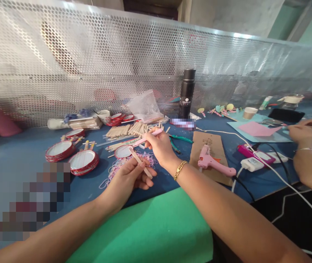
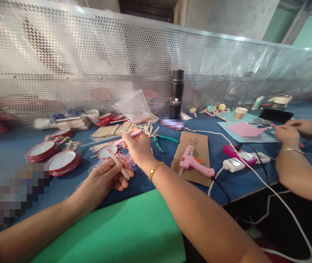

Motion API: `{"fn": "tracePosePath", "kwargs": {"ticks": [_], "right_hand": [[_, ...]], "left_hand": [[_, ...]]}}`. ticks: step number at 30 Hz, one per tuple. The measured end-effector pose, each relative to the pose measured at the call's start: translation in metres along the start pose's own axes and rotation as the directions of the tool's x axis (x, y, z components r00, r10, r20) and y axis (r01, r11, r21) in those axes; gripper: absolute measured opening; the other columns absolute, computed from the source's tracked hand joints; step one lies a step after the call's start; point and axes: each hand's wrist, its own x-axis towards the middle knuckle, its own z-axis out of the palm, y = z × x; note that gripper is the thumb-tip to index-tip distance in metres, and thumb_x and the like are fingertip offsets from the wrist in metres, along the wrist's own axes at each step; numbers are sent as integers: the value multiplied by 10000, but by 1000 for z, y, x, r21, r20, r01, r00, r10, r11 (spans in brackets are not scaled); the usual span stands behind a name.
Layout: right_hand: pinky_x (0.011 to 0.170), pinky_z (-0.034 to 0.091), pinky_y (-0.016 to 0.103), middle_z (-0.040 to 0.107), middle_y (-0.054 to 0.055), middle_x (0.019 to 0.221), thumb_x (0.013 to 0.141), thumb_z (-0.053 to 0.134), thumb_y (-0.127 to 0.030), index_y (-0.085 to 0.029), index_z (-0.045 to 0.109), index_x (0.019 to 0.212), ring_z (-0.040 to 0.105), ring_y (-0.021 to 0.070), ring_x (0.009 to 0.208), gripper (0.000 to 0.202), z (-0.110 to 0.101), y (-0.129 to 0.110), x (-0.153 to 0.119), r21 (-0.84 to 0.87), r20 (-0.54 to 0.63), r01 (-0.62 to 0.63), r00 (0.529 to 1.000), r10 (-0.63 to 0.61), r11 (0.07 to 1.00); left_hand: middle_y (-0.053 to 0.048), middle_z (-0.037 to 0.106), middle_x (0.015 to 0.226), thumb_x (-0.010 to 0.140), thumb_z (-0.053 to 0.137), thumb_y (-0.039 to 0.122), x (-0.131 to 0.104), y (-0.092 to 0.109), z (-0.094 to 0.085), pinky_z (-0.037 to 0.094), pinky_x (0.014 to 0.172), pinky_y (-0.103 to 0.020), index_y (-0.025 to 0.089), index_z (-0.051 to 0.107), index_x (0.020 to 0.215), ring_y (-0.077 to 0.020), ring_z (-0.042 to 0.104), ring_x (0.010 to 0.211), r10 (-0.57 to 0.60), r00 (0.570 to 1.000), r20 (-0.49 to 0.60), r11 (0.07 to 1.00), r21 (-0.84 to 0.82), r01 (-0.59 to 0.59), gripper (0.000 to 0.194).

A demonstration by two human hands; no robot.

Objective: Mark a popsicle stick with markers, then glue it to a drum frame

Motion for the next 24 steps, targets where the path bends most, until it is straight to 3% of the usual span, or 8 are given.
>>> {"fn": "tracePosePath", "kwargs": {"ticks": [8, 13, 20, 24], "right_hand": [[518, 372, 237, 547, -57, 498, 812, 603, -242, -207, 516, 619, 486, 95, 479, 215, 1, 1, -1, -9, 8, 8, 1000, -8, 1000], [526, 374, 234, 539, -61, 489, 806, 600, -234, -210, 504, 619, 491, 93, 482, 212, 1, -2, 0, 12, -11, -26, 1000, 26, 1000], [543, 402, 234, 584, -43, 553, 806, 636, -346, -198, 619, 725, 521, 97, 530, 170, 0, -11, -2, 81, 37, -55, 998, 52, 995], [584, 432, 229, 615, -43, 615, 731, 677, -265, -189, 639, 758, 551, 96, 583, 90, 1, -14, -4, 95, 75, -64, 996, 57, 993]], "left_hand": [[-3, 702, 616, 835, 725, 438, 0, 0, 1, 519, 474, -186, 176, 600, 900, -114, 634, 503, -7, 1000, -3, 1000, 9, 7, 297], [-16, 733, 693, 836, 728, 413, -1, 1, 1, 517, 471, -187, 177, 603, 898, -107, 634, 507, -10, 1000, -18, 1000, -8, 10, 274], [-45, 752, 782, 882, 677, 390, -3, 4, 2, 519, 483, -190, 155, 665, 940, -106, 643, 534, -24, 999, -26, 999, -26, 23, 242], [-70, 752, 832, 903, 642, 380, -3, 6, 3, 494, 468, -182, 142, 683, 919, -111, 644, 554, -47, 998, -50, 998, -46, 45, 243]]}}
